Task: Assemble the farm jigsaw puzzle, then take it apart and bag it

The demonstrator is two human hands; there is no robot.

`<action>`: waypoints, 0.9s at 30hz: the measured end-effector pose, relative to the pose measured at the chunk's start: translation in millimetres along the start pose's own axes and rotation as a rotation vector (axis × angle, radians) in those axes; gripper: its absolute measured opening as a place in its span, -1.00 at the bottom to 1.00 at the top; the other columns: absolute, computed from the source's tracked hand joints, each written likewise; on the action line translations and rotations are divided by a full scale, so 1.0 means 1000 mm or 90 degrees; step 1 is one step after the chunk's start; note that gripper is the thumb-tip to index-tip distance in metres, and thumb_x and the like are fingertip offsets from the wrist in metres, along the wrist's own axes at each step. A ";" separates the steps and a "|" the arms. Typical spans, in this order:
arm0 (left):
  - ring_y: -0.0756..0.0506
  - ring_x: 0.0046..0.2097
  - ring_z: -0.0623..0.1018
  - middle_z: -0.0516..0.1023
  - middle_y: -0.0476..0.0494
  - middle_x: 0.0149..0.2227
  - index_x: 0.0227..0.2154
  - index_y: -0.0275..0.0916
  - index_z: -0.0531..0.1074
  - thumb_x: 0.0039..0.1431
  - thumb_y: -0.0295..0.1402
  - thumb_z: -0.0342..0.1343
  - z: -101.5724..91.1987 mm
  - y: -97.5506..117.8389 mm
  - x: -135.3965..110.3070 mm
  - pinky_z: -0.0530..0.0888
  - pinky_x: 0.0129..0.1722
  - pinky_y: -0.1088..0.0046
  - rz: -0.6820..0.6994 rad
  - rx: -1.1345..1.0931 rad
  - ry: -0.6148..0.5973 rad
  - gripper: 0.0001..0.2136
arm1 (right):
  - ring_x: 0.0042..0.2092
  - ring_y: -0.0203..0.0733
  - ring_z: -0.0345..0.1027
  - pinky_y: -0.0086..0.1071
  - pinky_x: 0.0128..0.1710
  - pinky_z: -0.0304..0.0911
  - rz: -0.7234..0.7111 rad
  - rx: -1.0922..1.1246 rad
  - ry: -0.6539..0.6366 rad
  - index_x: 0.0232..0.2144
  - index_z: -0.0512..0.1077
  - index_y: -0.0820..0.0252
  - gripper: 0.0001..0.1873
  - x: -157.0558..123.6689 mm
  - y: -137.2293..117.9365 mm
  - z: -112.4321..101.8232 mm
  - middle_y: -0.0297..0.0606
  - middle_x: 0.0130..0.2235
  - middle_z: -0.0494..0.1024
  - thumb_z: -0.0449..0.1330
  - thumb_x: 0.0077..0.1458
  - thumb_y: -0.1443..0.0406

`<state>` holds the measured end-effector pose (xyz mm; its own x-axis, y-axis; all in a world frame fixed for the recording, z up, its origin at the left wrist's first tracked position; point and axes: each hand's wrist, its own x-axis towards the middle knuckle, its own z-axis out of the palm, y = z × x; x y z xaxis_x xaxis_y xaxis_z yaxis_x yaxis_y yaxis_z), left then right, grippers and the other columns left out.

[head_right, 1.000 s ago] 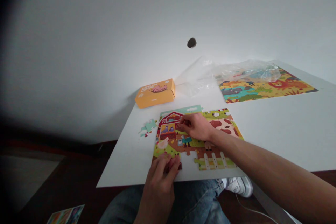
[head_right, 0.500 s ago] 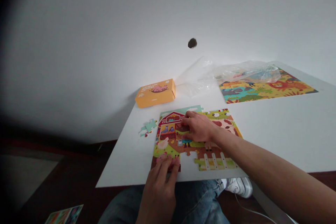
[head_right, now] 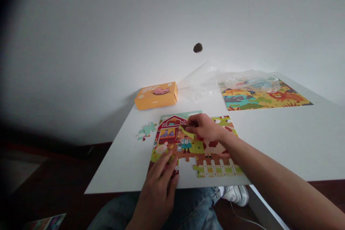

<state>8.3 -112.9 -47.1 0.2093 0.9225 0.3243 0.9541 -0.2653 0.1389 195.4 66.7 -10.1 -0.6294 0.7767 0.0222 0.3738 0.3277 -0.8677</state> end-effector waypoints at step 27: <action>0.01 -0.49 0.50 0.47 0.02 -0.51 -0.30 -0.24 0.29 0.04 -0.33 0.19 -0.016 0.002 0.035 0.49 -0.46 0.48 -0.488 -0.896 0.008 -0.79 | -0.67 -0.44 0.15 -0.54 -0.71 -0.01 0.076 0.169 -0.214 -0.59 0.46 0.27 -0.66 -0.017 -0.022 0.011 -0.40 -0.67 0.37 0.21 0.06 0.13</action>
<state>13.9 -85.1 -20.7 -0.2120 0.9527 -0.2175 -0.1206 0.1954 0.9733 190.3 40.3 3.0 -0.7956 0.5678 -0.2112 0.2977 0.0628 -0.9526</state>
